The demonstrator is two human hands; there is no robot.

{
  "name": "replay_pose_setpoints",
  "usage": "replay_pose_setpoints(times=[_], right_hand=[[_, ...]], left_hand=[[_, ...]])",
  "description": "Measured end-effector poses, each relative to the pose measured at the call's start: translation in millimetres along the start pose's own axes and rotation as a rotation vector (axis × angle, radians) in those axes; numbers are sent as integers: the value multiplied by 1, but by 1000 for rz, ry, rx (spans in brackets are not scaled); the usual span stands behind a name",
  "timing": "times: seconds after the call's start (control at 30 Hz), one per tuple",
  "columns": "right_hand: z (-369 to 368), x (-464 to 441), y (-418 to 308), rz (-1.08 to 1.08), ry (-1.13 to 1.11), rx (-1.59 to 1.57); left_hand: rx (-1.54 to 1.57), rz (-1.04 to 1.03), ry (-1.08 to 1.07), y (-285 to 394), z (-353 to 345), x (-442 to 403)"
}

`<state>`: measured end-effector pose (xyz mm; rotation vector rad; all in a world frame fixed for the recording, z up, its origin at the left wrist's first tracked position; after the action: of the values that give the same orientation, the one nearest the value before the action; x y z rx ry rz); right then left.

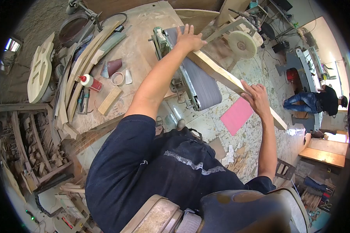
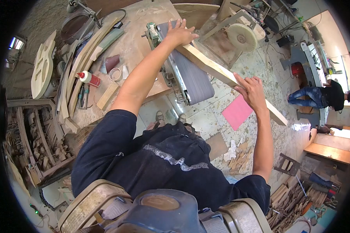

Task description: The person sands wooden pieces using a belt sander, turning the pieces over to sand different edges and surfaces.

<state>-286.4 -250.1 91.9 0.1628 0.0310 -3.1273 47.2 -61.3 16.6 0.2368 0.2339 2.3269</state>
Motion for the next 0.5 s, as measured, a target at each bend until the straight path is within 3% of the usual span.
replay_pose_setpoints(times=[0.27,0.4,0.47,0.5], right_hand=[[-2,-7,-10,30,25,5],[-10,-4,-20,-16,120,-108],[-4,0,-23,-34,180,-150],[4,-1,-23,-114,123,-325]], left_hand=[[37,9,45,-16,1,9],[111,-17,210,-26,11,22],[698,-53,355,-57,8,1],[992,-78,409,-71,9,-6]])
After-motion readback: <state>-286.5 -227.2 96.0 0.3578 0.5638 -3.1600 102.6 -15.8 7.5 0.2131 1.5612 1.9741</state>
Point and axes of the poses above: each hand's wrist, its own x-axis away from the middle knuckle, its own z-axis out of the back of the hand, y = z × x, the point moved 1 cm from there along -x, towards the middle knuckle, and after that the axes turned 4 degrees about -z, right-handed, at the moved point
